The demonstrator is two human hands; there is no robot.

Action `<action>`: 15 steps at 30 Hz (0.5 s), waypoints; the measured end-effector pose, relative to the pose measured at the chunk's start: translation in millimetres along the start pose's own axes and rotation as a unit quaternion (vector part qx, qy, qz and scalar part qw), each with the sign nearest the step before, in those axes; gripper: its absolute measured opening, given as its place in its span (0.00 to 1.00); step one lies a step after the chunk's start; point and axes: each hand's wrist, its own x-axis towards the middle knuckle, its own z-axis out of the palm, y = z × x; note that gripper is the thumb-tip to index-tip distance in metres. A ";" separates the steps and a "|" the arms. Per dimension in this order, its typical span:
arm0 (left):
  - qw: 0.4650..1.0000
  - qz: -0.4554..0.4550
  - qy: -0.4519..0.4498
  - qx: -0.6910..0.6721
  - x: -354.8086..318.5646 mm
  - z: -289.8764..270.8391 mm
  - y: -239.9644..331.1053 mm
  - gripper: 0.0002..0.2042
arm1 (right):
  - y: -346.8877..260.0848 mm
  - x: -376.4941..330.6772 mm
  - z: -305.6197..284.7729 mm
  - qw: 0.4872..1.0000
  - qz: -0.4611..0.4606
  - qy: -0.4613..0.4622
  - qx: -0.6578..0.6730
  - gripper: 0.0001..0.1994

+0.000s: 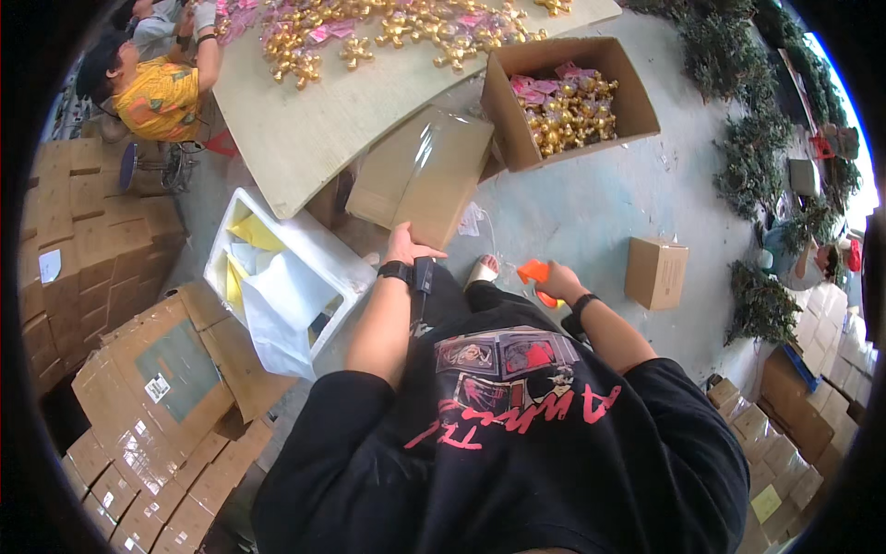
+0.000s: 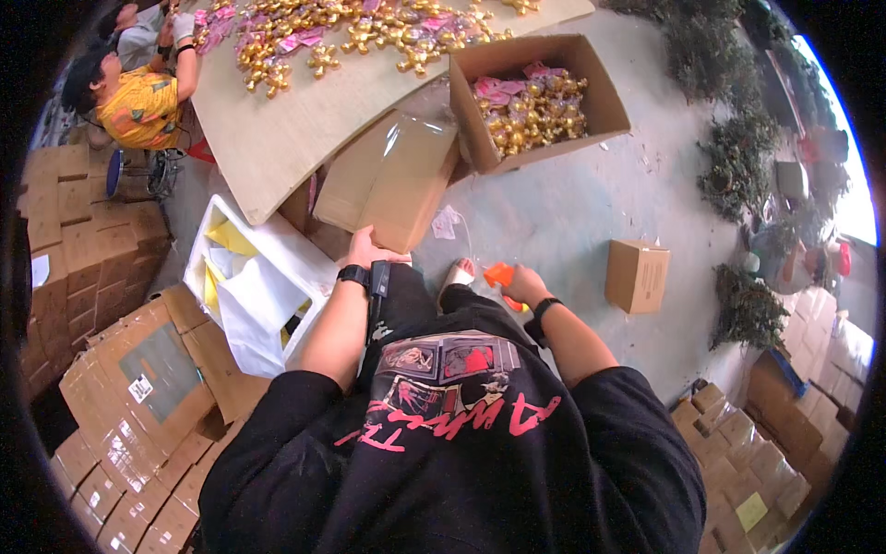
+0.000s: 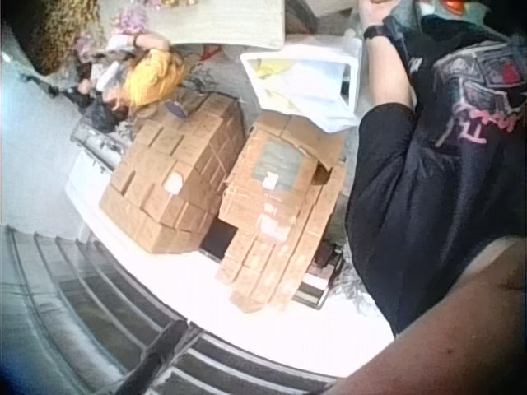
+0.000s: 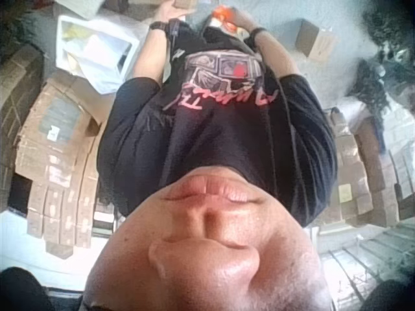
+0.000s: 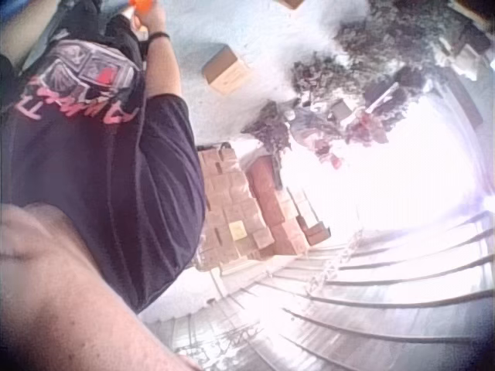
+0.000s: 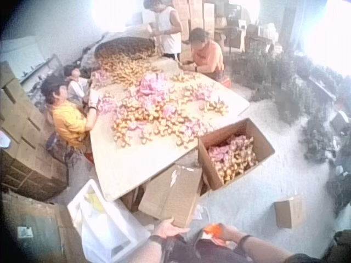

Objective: Packing gold and pink ornaments into cardboard boxes and sealing them with tape.

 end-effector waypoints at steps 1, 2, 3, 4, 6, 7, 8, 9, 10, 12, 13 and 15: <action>1.000 0.004 0.008 0.000 -1.6 -7.0 2.1 0.27 | -2.3 -7.6 -5.8 1.000 0.013 -0.018 0.011 0.28; 0.994 -0.009 0.071 -0.087 -0.3 -9.2 6.2 0.29 | 1.6 -14.0 -8.6 0.999 0.032 -0.035 0.026 0.29; 0.976 -0.022 0.133 -0.171 1.9 -11.4 10.2 0.31 | 5.7 -14.1 -9.1 0.997 0.048 -0.048 0.031 0.29; 0.948 -0.037 0.192 -0.252 4.7 -10.1 19.9 0.33 | 2.6 -13.8 -12.0 0.995 0.067 -0.059 0.038 0.30; 0.911 -0.057 0.248 -0.324 4.6 -15.5 39.8 0.35 | -3.9 -12.0 -16.7 0.991 0.045 -0.051 0.114 0.29; 0.907 -0.073 0.259 -0.325 -3.6 -7.5 65.1 0.36 | -7.2 -10.7 -25.4 0.982 0.025 -0.038 0.182 0.28; 0.901 -0.085 0.271 -0.326 -9.3 -6.7 84.9 0.37 | -16.7 -3.9 -33.2 0.981 0.031 -0.035 0.186 0.28; 0.935 -0.052 0.242 -0.254 -8.8 -21.2 89.2 0.36 | -32.0 6.6 -40.1 0.968 -0.011 -0.001 0.251 0.26; 0.936 -0.059 0.239 -0.250 -1.0 -36.1 93.3 0.36 | -51.3 17.6 -47.0 0.948 -0.053 0.032 0.313 0.25; 0.946 -0.019 0.257 -0.195 9.7 -71.8 84.7 0.35 | -109.1 39.4 -81.4 0.939 -0.132 0.092 0.304 0.24; 0.936 -0.010 0.288 -0.203 15.6 -104.1 73.5 0.36 | -146.4 49.5 -105.0 0.938 -0.155 0.099 0.294 0.24; 0.936 -0.008 0.334 -0.112 31.3 -90.7 71.0 0.35 | -179.8 87.4 -132.2 0.937 -0.155 0.151 0.273 0.25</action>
